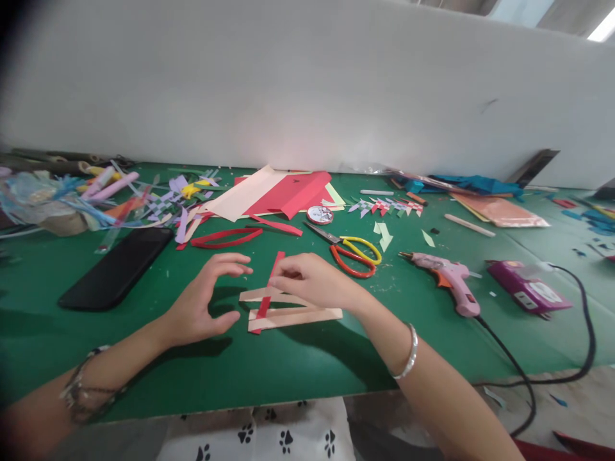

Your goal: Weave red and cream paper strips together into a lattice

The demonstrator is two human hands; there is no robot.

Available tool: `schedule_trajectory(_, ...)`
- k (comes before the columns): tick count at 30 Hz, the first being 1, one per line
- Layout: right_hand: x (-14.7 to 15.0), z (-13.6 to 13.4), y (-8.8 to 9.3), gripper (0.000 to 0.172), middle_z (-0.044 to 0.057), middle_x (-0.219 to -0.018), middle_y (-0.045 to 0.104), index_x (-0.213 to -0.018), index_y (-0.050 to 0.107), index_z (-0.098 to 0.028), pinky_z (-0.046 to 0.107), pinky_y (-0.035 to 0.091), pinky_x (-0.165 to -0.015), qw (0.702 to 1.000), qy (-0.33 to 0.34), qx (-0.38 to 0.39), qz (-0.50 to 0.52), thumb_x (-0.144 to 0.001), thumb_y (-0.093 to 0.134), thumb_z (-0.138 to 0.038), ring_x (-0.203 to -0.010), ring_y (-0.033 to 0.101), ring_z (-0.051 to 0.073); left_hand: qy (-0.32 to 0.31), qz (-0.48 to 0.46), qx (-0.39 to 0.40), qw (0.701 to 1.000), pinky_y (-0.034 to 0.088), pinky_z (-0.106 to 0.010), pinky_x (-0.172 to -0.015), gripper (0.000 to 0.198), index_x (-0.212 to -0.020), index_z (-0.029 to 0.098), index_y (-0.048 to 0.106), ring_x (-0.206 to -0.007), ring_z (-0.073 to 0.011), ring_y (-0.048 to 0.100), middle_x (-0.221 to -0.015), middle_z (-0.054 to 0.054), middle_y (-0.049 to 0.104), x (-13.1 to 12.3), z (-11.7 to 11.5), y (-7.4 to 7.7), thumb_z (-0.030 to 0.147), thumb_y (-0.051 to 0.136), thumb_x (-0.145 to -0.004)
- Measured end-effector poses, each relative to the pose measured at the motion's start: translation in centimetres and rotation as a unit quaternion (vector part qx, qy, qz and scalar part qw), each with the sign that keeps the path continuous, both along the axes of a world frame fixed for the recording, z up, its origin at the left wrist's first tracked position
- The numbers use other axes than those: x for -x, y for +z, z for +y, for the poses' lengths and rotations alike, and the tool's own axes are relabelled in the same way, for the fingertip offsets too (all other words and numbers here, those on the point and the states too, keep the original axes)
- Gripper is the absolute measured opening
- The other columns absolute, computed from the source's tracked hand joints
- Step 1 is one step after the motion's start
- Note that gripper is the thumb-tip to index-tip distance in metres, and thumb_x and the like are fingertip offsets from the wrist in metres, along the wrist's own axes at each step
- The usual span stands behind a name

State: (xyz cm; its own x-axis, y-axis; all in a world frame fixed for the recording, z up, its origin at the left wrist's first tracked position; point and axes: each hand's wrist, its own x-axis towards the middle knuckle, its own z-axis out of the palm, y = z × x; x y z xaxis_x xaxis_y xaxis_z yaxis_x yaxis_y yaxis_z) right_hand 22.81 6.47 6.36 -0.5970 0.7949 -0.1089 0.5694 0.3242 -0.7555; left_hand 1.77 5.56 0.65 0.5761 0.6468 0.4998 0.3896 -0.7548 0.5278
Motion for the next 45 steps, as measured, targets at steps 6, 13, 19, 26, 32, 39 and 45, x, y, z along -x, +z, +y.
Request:
schedule_trajectory(6, -1.2, -0.1, -1.5, 0.028, -0.006, -0.052, 0.028, -0.057, 0.040, -0.016, 0.021, 0.021, -0.046, 0.998, -0.026, 0.043, 0.023, -0.081, 0.043, -0.029, -0.048, 0.025, 0.006, -0.070, 0.172, 0.050, 0.981, 0.023, -0.044, -0.103, 0.068, -0.129, 0.019, 0.027, -0.124, -0.0262, 0.031, -0.136, -0.010, 0.034, -0.9, 1.0, 0.2, 0.045, 0.055, -0.074)
schedule_trajectory(13, -0.9, 0.2, -3.3, 0.025, -0.007, -0.050, 0.033, -0.065, 0.051, -0.016, 0.022, 0.021, -0.046, 0.996, -0.088, -0.029, -0.009, -0.078, 0.047, -0.037, -0.048, 0.029, 0.007, -0.057, 0.283, 0.030, 0.957, 0.012, -0.050, -0.104, 0.063, -0.126, 0.018, 0.039, -0.123, -0.0273, 0.032, -0.133, -0.011, 0.040, -1.9, 1.0, -0.4, 0.047, 0.055, -0.073)
schedule_trajectory(19, -0.6, -0.3, -3.8, 0.020, -0.001, -0.061, 0.048, -0.063, 0.056, -0.016, 0.023, 0.030, -0.055, 0.984, -0.064, -0.109, -0.126, -0.079, 0.051, -0.028, -0.058, 0.041, 0.009, -0.020, 0.273, 0.001, 0.962, 0.013, -0.051, -0.103, 0.053, -0.115, 0.017, 0.047, -0.119, -0.0274, 0.037, -0.125, -0.011, 0.047, -1.7, 0.5, -0.4, 0.047, 0.055, -0.071)
schedule_trajectory(26, -0.6, -1.0, -3.9, 0.017, 0.007, -0.087, 0.051, -0.065, 0.058, -0.016, 0.030, 0.038, -0.070, 0.963, -0.049, -0.195, -0.178, -0.079, 0.050, -0.021, -0.082, 0.047, 0.018, -0.002, 0.277, 0.014, 0.961, 0.016, -0.052, -0.101, 0.046, -0.109, 0.016, 0.048, -0.116, -0.0282, 0.039, -0.121, -0.013, 0.048, -1.6, -0.1, -0.4, 0.044, 0.054, -0.073)
schedule_trajectory(32, -0.6, -0.6, -3.9, 0.003, 0.002, -0.081, 0.052, -0.073, 0.054, -0.016, 0.025, 0.038, -0.062, 0.977, -0.092, -0.126, -0.143, -0.074, 0.052, -0.016, -0.065, 0.049, 0.011, 0.007, 0.283, 0.024, 0.959, 0.022, -0.049, -0.098, 0.042, -0.111, 0.018, 0.046, -0.117, -0.0274, 0.038, -0.123, -0.011, 0.047, -1.4, -0.4, -0.3, 0.042, 0.050, -0.078)
schedule_trajectory(39, -1.2, -0.3, -3.8, 0.003, -0.004, -0.060, 0.052, -0.073, 0.051, -0.017, 0.020, 0.036, -0.054, 0.994, -0.101, -0.006, -0.043, -0.073, 0.049, -0.016, -0.054, 0.048, 0.009, 0.015, 0.303, 0.029, 0.952, 0.023, -0.048, -0.097, 0.045, -0.120, 0.016, 0.042, -0.117, -0.0261, 0.037, -0.127, -0.012, 0.044, -1.4, -0.6, -0.4, 0.043, 0.043, -0.083)
schedule_trajectory(45, -1.6, -0.6, -3.4, 0.007, -0.005, -0.056, 0.045, -0.076, 0.054, -0.016, 0.019, 0.031, -0.050, 0.997, -0.080, -0.003, -0.019, -0.075, 0.047, -0.017, -0.050, 0.039, 0.007, 0.024, 0.317, 0.037, 0.948, 0.023, -0.048, -0.097, 0.048, -0.125, 0.016, 0.039, -0.119, -0.0269, 0.035, -0.129, -0.012, 0.042, -1.4, -0.9, -0.4, 0.041, 0.043, -0.084)
